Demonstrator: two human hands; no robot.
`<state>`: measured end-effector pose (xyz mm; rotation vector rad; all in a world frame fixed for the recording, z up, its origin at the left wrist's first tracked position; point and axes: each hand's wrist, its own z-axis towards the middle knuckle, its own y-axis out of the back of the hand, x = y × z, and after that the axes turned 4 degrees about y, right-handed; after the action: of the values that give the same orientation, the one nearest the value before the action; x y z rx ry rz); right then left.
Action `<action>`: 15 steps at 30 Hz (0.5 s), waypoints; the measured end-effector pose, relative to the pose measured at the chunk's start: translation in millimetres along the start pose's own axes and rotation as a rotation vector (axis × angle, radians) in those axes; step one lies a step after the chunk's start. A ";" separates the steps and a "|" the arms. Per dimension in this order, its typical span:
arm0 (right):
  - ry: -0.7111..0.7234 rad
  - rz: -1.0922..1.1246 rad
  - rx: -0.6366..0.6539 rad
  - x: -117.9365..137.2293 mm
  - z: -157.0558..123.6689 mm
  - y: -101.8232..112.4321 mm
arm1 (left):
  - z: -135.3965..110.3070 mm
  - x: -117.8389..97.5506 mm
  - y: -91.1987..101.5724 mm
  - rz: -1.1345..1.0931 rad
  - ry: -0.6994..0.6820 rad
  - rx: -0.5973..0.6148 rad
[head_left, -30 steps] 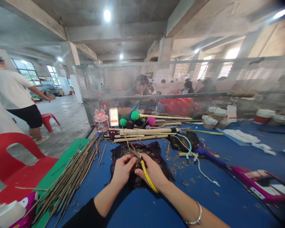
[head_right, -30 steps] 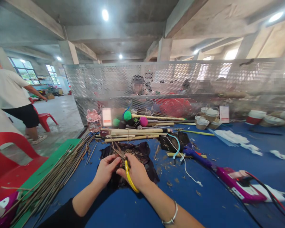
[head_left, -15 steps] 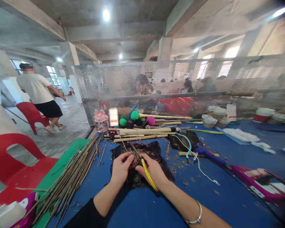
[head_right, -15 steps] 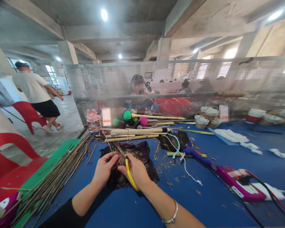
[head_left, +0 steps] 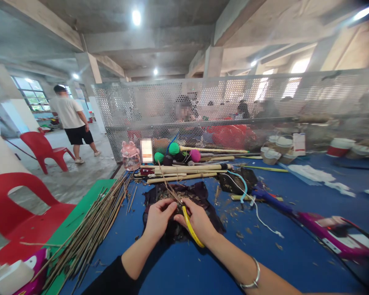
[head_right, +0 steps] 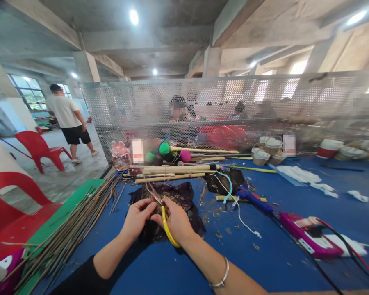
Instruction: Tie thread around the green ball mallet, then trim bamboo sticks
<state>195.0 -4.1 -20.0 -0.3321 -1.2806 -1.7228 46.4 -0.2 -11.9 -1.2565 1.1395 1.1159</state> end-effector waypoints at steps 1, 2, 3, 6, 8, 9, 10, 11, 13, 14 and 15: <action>-0.008 0.010 -0.012 -0.1 -0.1 -0.4 | -0.3 0.2 -0.5 0.012 0.017 -0.001; -0.016 0.025 -0.019 -0.7 -0.2 -1.1 | -0.6 0.0 -1.1 0.021 0.038 -0.006; -0.022 0.046 -0.020 -1.6 -0.2 -1.9 | -0.9 -0.6 -1.7 0.020 0.059 -0.017; -0.024 0.096 -0.010 -4.7 0.3 -4.8 | -1.1 -3.1 -2.5 -0.022 0.084 -0.051; -0.036 0.082 -0.007 -5.8 0.9 -5.8 | -0.4 -4.1 -2.0 -0.050 0.080 -0.061; -0.044 0.065 -0.006 -5.7 1.1 -5.7 | 0.1 -4.0 -1.6 -0.060 0.079 -0.062; -0.048 0.046 -0.004 -5.2 1.1 -5.2 | 0.7 -3.6 -1.1 -0.071 0.077 -0.061; -0.051 0.026 0.000 -4.3 1.0 -4.5 | 1.1 -3.0 -0.6 -0.082 0.075 -0.055; -0.044 -0.016 0.010 -2.0 0.4 -2.6 | 1.3 -1.8 0.0 -0.098 0.066 -0.039; -0.039 -0.036 0.015 -0.9 0.0 -1.7 | 1.0 -1.7 0.2 -0.096 0.060 -0.030; -0.036 -0.055 0.016 0.0 -0.4 -1.0 | 0.5 -2.0 0.3 -0.086 0.052 -0.023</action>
<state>194.3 -4.4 -20.8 -0.3222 -1.3400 -1.7586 45.9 0.3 -10.0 -1.3461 1.1038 1.0402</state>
